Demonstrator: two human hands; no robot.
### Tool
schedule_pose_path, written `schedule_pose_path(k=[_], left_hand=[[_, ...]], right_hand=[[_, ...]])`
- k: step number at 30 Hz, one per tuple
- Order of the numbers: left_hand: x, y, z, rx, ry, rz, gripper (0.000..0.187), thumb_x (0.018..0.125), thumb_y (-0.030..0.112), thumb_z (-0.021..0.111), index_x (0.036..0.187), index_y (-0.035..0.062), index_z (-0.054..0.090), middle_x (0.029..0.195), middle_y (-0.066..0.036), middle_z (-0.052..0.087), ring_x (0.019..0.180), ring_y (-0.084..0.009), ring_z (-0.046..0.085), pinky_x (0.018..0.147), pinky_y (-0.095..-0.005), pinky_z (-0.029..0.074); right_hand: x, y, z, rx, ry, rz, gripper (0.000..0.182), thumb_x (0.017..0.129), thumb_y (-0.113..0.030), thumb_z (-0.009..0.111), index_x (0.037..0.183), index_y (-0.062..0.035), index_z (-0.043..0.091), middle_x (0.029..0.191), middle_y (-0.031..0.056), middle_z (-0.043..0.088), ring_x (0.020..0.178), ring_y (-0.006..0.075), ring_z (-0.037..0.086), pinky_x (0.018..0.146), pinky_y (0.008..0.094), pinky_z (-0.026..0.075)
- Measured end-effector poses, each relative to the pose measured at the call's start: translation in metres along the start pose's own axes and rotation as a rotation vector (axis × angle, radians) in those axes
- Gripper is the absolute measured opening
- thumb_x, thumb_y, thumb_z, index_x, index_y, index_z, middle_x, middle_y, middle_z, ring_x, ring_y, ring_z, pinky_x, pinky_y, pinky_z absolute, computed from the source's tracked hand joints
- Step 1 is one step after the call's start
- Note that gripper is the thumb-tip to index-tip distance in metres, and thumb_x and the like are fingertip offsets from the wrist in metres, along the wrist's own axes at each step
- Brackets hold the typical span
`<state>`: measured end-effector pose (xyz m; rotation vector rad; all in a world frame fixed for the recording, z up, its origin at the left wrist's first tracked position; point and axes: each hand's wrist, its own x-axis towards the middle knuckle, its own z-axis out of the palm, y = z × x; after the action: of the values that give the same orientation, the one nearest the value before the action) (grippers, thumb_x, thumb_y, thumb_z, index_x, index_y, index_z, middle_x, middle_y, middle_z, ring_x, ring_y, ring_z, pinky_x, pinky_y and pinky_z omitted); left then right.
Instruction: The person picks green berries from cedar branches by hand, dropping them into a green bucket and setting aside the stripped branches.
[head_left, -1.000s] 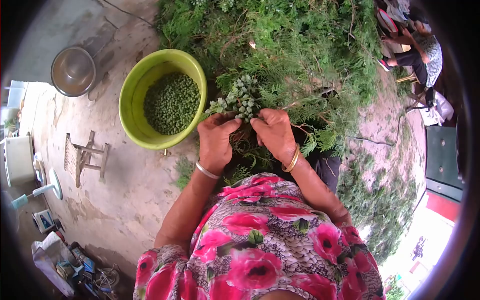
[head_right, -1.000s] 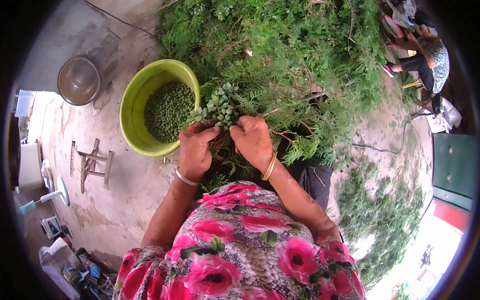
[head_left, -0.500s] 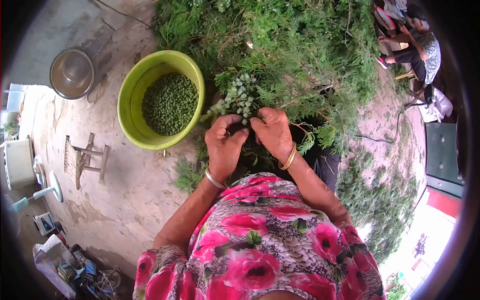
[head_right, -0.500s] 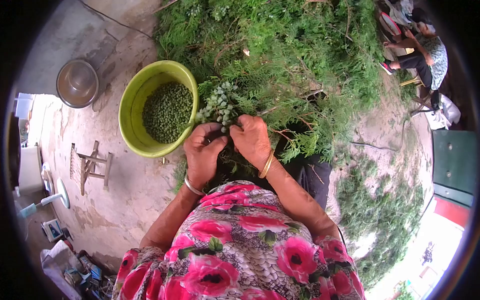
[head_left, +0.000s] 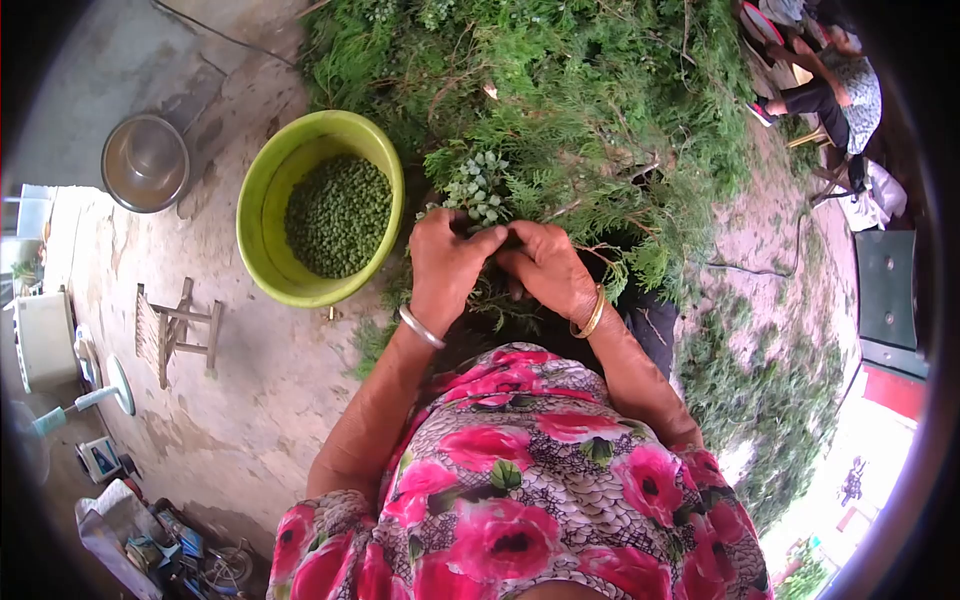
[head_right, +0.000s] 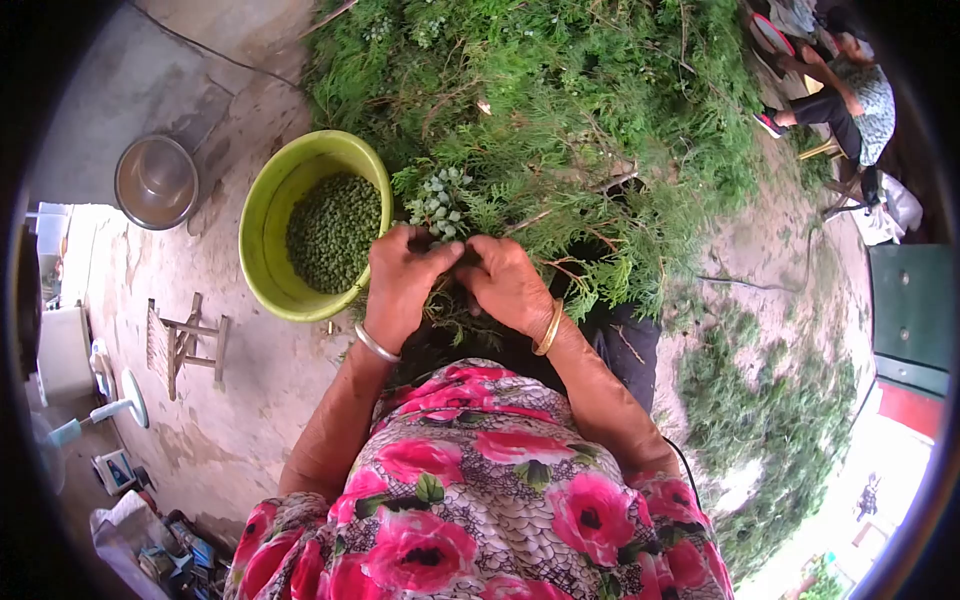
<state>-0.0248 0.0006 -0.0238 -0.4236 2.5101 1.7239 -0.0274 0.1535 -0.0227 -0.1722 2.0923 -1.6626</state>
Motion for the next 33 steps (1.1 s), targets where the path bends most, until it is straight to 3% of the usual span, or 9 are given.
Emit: schedule_pose_path(k=[4, 6, 9, 13, 22, 25, 30, 31, 33], left_hand=[[0.01, -0.007, 0.012, 0.08, 0.012, 0.041, 0.032, 0.062, 0.013, 0.078, 0.073, -0.0102, 0.06, 0.064, -0.011, 0.06, 0.06, -0.0147, 0.058, 0.054, -0.0327, 0.046], [0.011, -0.017, 0.017, -0.08, 0.058, 0.087, 0.022, 0.068, 0.004, 0.076, 0.076, -0.0082, 0.06, 0.068, -0.005, 0.061, 0.062, -0.0085, 0.054, 0.052, -0.0255, 0.044], [0.012, -0.029, 0.014, -0.209, 0.011, 0.092, 0.016, 0.068, -0.001, 0.074, 0.076, -0.0069, 0.061, 0.07, -0.004, 0.061, 0.064, -0.007, 0.055, 0.052, -0.0235, 0.045], [0.009, -0.026, 0.009, -0.247, -0.024, 0.052, 0.013, 0.069, -0.006, 0.071, 0.077, -0.0064, 0.061, 0.07, -0.004, 0.061, 0.064, -0.0071, 0.057, 0.054, -0.0221, 0.046], [0.009, -0.039, -0.007, -0.886, -0.111, -0.204, 0.015, 0.073, -0.006, 0.066, 0.089, -0.0079, 0.065, 0.081, -0.008, 0.066, 0.071, -0.0118, 0.059, 0.063, -0.0223, 0.046], [0.007, -0.035, -0.008, -0.847, -0.073, -0.23, 0.021, 0.074, 0.001, 0.071, 0.091, -0.0081, 0.064, 0.083, -0.008, 0.065, 0.075, -0.0116, 0.059, 0.064, -0.0228, 0.046], [0.008, -0.027, 0.008, -0.239, 0.018, 0.149, 0.035, 0.073, 0.011, 0.077, 0.097, -0.0083, 0.06, 0.08, -0.004, 0.061, 0.069, -0.0086, 0.054, 0.059, -0.0237, 0.046], [0.011, -0.029, 0.012, -0.103, 0.071, 0.26, 0.036, 0.073, 0.012, 0.078, 0.096, -0.0082, 0.059, 0.079, -0.004, 0.061, 0.068, -0.0088, 0.054, 0.058, -0.0239, 0.046], [0.012, -0.025, 0.014, -0.069, 0.097, 0.245, 0.031, 0.073, 0.01, 0.077, 0.091, -0.0082, 0.06, 0.076, -0.005, 0.061, 0.067, -0.0087, 0.054, 0.057, -0.0238, 0.045]], right_hand=[[0.001, 0.022, 0.006, 0.084, 0.021, -0.065, 0.01, 0.081, 0.004, 0.059, 0.091, 0.0031, 0.055, 0.065, 0.0058, 0.059, 0.048, 0.0115, 0.056, 0.045, 0.0267, 0.043], [0.003, 0.025, 0.006, -0.072, 0.085, -0.125, 0.017, 0.076, 0.0, 0.063, 0.088, 0.0048, 0.052, 0.067, 0.0172, 0.057, 0.057, 0.0233, 0.06, 0.054, 0.0354, 0.047], [0.006, 0.032, 0.01, -0.07, 0.131, -0.132, 0.021, 0.073, -0.002, 0.066, 0.086, 0.0047, 0.05, 0.065, 0.0177, 0.056, 0.063, 0.0259, 0.062, 0.058, 0.0372, 0.047], [0.009, 0.037, 0.009, -0.061, 0.104, -0.082, 0.018, 0.076, -0.001, 0.065, 0.085, 0.0043, 0.05, 0.062, 0.0151, 0.056, 0.057, 0.0227, 0.061, 0.053, 0.0354, 0.046], [0.007, 0.016, 0.008, 0.069, 0.074, -0.002, 0.02, 0.082, 0.001, 0.061, 0.095, 0.01, 0.051, 0.058, 0.0128, 0.057, 0.043, 0.0155, 0.058, 0.041, 0.0309, 0.045], [0.006, 0.016, 0.012, -0.012, 0.08, 0.032, 0.02, 0.079, 0.0, 0.062, 0.096, 0.0089, 0.053, 0.062, 0.0168, 0.06, 0.05, 0.0213, 0.062, 0.047, 0.0335, 0.048], [0.007, 0.025, 0.017, -0.207, 0.186, -0.203, 0.015, 0.074, -0.001, 0.065, 0.086, 0.0037, 0.056, 0.075, 0.0222, 0.062, 0.071, 0.0376, 0.063, 0.062, 0.0392, 0.049], [0.006, 0.025, 0.017, -0.209, 0.187, -0.2, 0.015, 0.074, -0.001, 0.065, 0.086, 0.0037, 0.056, 0.075, 0.0222, 0.062, 0.071, 0.0376, 0.063, 0.062, 0.0392, 0.049], [0.005, 0.025, 0.017, -0.236, 0.195, -0.235, 0.018, 0.076, 0.001, 0.065, 0.092, 0.0016, 0.058, 0.076, 0.0158, 0.064, 0.066, 0.0238, 0.063, 0.061, 0.0336, 0.048]])
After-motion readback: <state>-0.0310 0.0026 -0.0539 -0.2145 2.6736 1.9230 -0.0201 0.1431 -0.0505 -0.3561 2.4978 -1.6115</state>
